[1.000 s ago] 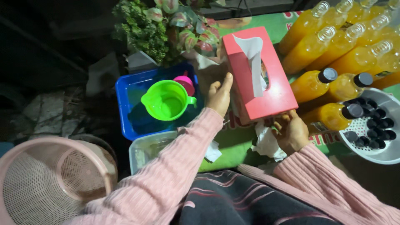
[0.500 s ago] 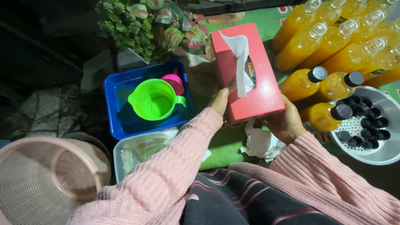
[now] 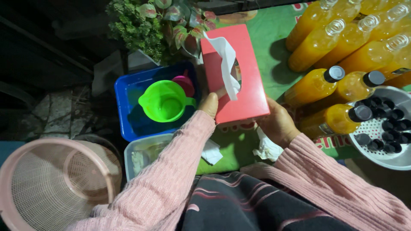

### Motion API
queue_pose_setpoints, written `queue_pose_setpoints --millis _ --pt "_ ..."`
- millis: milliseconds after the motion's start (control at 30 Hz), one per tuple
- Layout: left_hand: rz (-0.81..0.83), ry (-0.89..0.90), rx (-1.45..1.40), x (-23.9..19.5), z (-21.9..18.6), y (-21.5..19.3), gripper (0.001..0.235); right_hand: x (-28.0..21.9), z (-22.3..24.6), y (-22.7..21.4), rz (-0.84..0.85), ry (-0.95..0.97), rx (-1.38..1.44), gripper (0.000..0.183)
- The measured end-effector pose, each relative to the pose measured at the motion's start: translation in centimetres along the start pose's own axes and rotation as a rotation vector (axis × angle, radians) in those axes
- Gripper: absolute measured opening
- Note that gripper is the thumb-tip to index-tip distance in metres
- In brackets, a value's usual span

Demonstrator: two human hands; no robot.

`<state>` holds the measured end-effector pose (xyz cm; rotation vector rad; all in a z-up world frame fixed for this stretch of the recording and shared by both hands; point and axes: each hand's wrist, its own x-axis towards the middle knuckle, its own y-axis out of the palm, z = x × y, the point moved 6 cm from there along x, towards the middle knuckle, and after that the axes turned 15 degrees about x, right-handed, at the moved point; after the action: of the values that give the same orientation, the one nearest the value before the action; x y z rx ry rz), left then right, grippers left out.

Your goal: The person repeatedly picks up small bottles filled with orange liquid, wipes the necks with a tissue, and screws on black caps. The capped bottles are placed back on the table among other filled bottles.

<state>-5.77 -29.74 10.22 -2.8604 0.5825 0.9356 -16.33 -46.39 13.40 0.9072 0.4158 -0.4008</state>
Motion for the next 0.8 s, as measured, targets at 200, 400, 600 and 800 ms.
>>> queue_pose_setpoints --millis 200,400,600,800 --pt "-0.048 0.062 0.07 1.5 0.5 -2.2 0.059 0.7 -1.6 -0.7 0.009 0.031 -0.014 0.02" --pt "-0.107 0.17 0.174 0.8 -0.1 -4.7 0.062 0.0 -5.3 -5.2 -0.278 0.017 -0.052 0.016" --pt "-0.099 0.233 0.255 -4.1 -3.5 -10.8 0.052 -5.1 -12.2 1.3 0.107 -0.035 -1.044 0.019" --pt "0.166 0.078 0.914 -10.6 -4.7 -13.0 0.037 -5.0 -15.9 6.2 0.46 -0.078 -1.916 0.039"
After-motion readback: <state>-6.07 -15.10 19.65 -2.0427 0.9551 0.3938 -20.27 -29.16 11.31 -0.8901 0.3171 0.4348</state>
